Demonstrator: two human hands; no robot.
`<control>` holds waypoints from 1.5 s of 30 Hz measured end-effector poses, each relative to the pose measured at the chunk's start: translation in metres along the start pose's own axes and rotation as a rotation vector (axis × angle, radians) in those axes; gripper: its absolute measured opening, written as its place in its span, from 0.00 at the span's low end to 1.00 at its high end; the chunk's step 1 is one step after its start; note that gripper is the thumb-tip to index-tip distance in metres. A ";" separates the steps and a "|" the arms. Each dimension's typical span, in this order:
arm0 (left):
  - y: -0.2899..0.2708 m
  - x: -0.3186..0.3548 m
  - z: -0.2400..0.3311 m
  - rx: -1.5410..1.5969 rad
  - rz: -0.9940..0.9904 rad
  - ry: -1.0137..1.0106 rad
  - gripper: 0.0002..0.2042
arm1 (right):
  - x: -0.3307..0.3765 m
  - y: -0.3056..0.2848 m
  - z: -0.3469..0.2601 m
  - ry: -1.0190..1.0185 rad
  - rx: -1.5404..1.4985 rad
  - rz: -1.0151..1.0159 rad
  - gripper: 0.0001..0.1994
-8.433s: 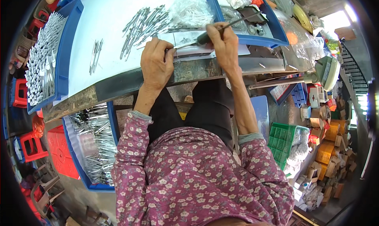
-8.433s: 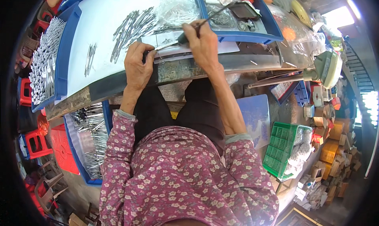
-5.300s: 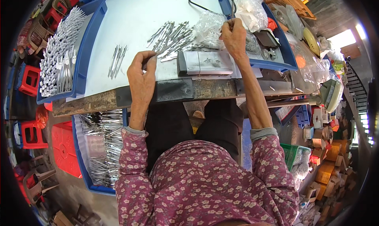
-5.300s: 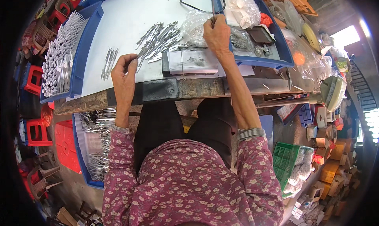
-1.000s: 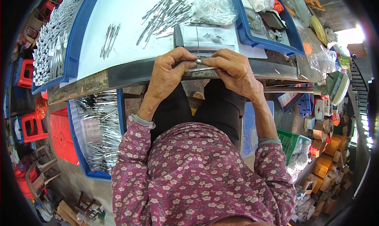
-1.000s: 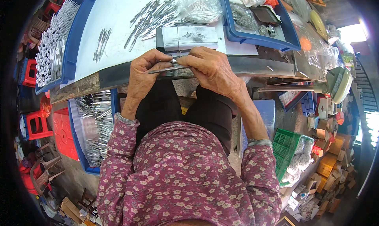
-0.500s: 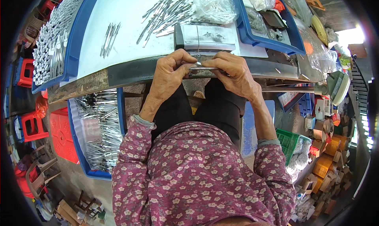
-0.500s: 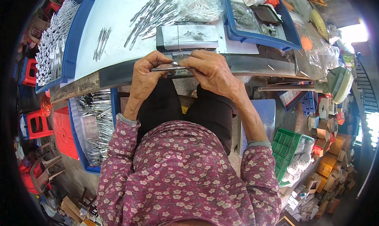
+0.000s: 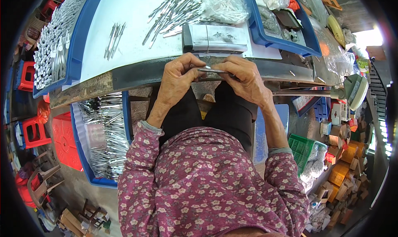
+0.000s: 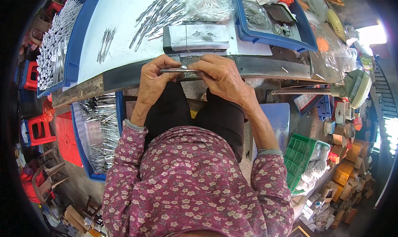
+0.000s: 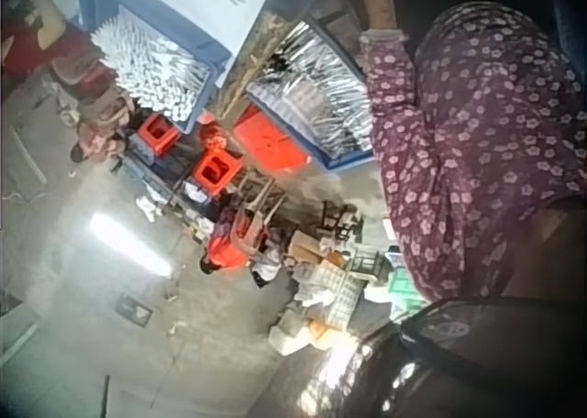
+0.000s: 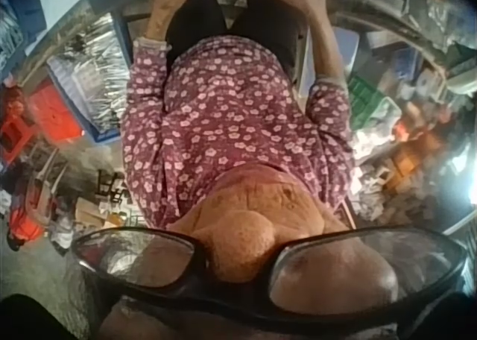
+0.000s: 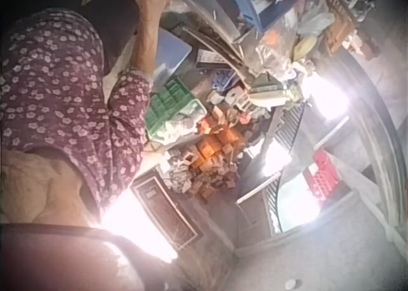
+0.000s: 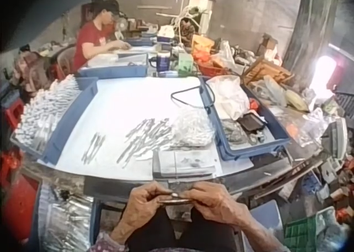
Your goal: Assembling small metal pins into a component using a manual alignment tool.
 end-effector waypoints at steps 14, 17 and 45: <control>0.002 0.003 0.002 0.004 0.002 -0.011 0.02 | 0.006 0.007 0.003 0.075 -0.088 -0.012 0.11; 0.002 0.003 0.001 -0.004 0.002 -0.010 0.02 | 0.006 0.008 0.004 0.077 -0.094 -0.005 0.10; 0.004 0.003 -0.001 -0.042 0.005 0.010 0.02 | 0.014 0.014 0.013 0.145 -0.193 0.053 0.08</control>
Point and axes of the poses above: each hand's wrist, its own x-axis away from the middle knuckle, its own y-axis out of the palm, z = x × y, the point moved 5 cm from there along -x, towards the middle knuckle, and after that the axes turned 1 degree about -z, right-handed, at the moved point
